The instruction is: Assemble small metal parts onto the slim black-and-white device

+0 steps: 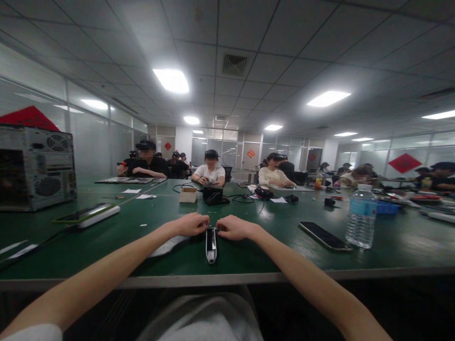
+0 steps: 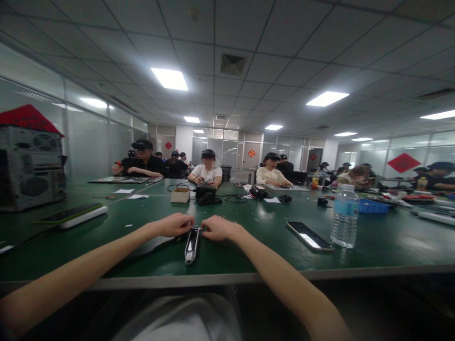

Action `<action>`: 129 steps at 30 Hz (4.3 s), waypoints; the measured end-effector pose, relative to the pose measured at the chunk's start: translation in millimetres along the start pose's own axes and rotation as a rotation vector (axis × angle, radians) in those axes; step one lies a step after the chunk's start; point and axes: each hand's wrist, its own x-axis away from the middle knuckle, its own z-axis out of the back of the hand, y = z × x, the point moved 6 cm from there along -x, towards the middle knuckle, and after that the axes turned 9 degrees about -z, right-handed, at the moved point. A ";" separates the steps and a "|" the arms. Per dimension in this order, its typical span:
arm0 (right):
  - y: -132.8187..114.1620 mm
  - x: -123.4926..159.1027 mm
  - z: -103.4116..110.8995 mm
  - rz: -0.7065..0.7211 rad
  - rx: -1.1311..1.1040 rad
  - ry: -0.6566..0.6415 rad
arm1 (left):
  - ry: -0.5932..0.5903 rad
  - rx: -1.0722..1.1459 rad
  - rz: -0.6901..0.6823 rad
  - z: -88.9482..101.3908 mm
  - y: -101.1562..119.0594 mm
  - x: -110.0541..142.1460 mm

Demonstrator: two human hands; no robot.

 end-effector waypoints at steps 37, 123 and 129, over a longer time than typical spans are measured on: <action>2.8 -5.7 -7.3 0.063 -0.019 0.031 | -0.034 0.038 -0.073 -5.1 4.4 0.1; -9.1 9.0 2.5 0.005 0.141 -0.075 | -0.066 0.064 -0.049 -4.8 5.4 -2.0; -8.1 8.0 1.3 0.023 0.146 -0.063 | -0.064 0.055 -0.059 -6.8 4.5 -2.6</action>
